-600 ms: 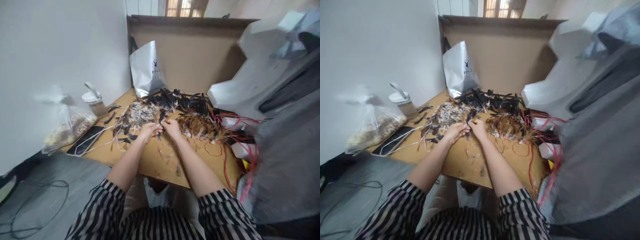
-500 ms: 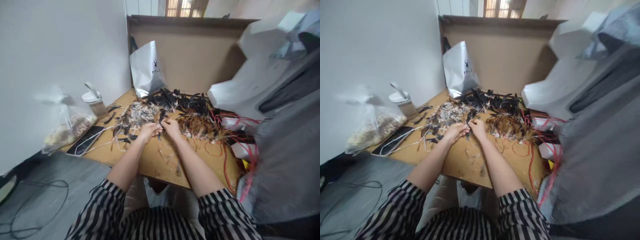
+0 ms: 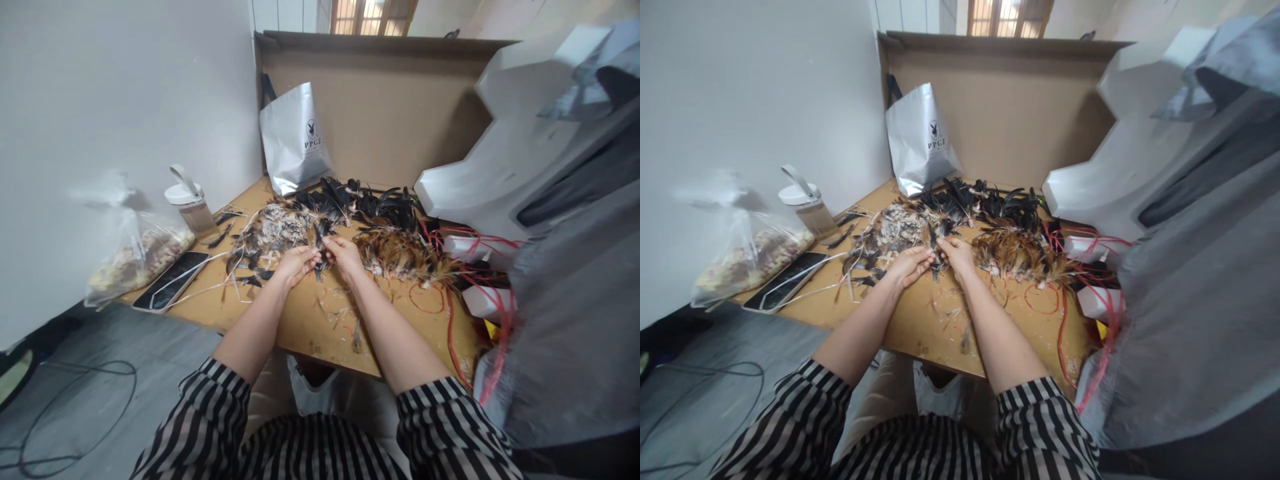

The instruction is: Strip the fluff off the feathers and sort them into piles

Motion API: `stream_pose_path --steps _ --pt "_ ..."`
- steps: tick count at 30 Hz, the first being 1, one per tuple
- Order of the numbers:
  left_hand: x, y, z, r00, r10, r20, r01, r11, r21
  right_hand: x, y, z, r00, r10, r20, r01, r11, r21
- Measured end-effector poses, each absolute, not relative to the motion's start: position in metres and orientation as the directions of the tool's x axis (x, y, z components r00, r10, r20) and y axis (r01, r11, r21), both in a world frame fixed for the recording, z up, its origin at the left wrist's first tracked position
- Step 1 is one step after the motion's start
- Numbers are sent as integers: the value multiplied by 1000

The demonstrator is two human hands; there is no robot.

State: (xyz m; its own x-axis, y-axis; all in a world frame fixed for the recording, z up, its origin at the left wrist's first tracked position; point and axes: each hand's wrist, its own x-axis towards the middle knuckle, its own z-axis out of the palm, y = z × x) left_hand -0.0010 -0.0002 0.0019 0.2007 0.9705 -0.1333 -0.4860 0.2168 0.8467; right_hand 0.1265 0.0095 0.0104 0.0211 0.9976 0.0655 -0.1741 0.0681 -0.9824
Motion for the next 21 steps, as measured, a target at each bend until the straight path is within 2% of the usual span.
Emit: stream_pose_path --steps 6,13,21 --pt "-3 1 2 204 971 -122 -523 213 825 125 7 13 -33 998 48 -173 42 -984" --pt "-1 -2 1 225 969 -102 -420 191 887 125 6 13 -18 994 107 -124 104 -987" --pt "-1 -1 0 229 972 -62 -293 129 947 126 7 12 -36 996 82 -114 77 -990"
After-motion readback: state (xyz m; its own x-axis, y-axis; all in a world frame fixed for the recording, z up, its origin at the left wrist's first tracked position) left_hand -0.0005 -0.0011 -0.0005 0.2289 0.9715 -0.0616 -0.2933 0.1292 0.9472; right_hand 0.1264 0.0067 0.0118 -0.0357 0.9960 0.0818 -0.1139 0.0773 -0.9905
